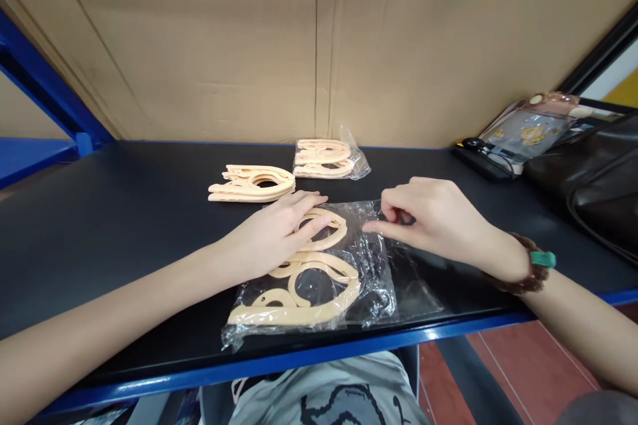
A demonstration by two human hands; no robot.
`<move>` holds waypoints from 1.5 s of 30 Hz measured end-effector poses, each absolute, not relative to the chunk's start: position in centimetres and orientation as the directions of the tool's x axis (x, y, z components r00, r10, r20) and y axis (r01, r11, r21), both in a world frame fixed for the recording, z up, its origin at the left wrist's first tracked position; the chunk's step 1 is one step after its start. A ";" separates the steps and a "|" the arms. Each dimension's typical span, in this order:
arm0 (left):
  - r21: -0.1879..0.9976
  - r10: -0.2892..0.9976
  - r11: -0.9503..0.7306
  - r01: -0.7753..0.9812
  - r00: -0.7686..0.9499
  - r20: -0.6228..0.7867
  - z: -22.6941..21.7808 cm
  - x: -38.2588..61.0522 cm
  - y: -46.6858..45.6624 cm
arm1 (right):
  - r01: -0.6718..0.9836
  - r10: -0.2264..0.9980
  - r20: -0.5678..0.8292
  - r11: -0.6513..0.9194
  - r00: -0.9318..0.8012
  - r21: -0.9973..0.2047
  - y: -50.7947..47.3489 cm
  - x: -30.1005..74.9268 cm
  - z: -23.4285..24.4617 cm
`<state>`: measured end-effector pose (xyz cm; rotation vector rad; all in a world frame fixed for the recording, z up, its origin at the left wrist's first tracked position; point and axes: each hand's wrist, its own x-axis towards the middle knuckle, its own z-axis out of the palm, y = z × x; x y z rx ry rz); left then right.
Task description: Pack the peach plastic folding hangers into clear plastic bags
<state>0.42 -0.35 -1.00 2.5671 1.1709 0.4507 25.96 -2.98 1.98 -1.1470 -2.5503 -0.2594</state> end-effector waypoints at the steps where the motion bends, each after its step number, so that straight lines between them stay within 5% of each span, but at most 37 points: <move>1: 0.402 0.766 -0.628 0.666 0.619 0.172 -0.9 0.4 -0.3 | 0.770 0.716 0.349 0.638 -0.604 0.024 -2.8 26.0 2.0; 5: 0.493 0.803 -0.578 0.651 0.562 0.199 -0.6 0.2 0.0 | 0.695 0.721 0.232 0.692 -0.653 -0.197 -2.5 25.6 1.2; 8: 0.543 0.825 -0.548 0.637 0.520 0.223 -0.6 0.1 0.4 | 0.512 0.647 0.257 0.741 -0.718 -0.434 -2.5 25.0 0.4; 10: 0.581 0.840 -0.522 0.624 0.495 0.223 -0.6 0.0 0.6 | 0.424 0.594 0.296 0.770 -0.748 -0.477 -2.6 24.7 0.0; 16: 0.687 0.869 -0.451 0.570 0.455 0.193 -0.6 0.1 0.8 | 0.353 0.423 0.199 0.883 -0.884 -0.308 -3.0 24.1 -0.4; 19: 0.713 0.874 -0.427 0.557 0.455 0.168 -0.7 0.2 0.7 | 0.370 0.430 0.207 0.888 -0.879 -0.273 -3.0 24.0 -0.8; 27: 0.771 0.863 -0.413 0.485 0.479 0.161 -0.2 0.5 0.2 | 0.333 0.398 0.262 0.906 -0.879 -0.260 -2.9 23.9 -1.9; 45: 0.654 0.812 -0.522 0.548 0.553 0.184 -0.6 0.0 0.4 | 0.337 0.427 0.287 0.887 -0.857 -0.314 -1.8 24.6 -0.5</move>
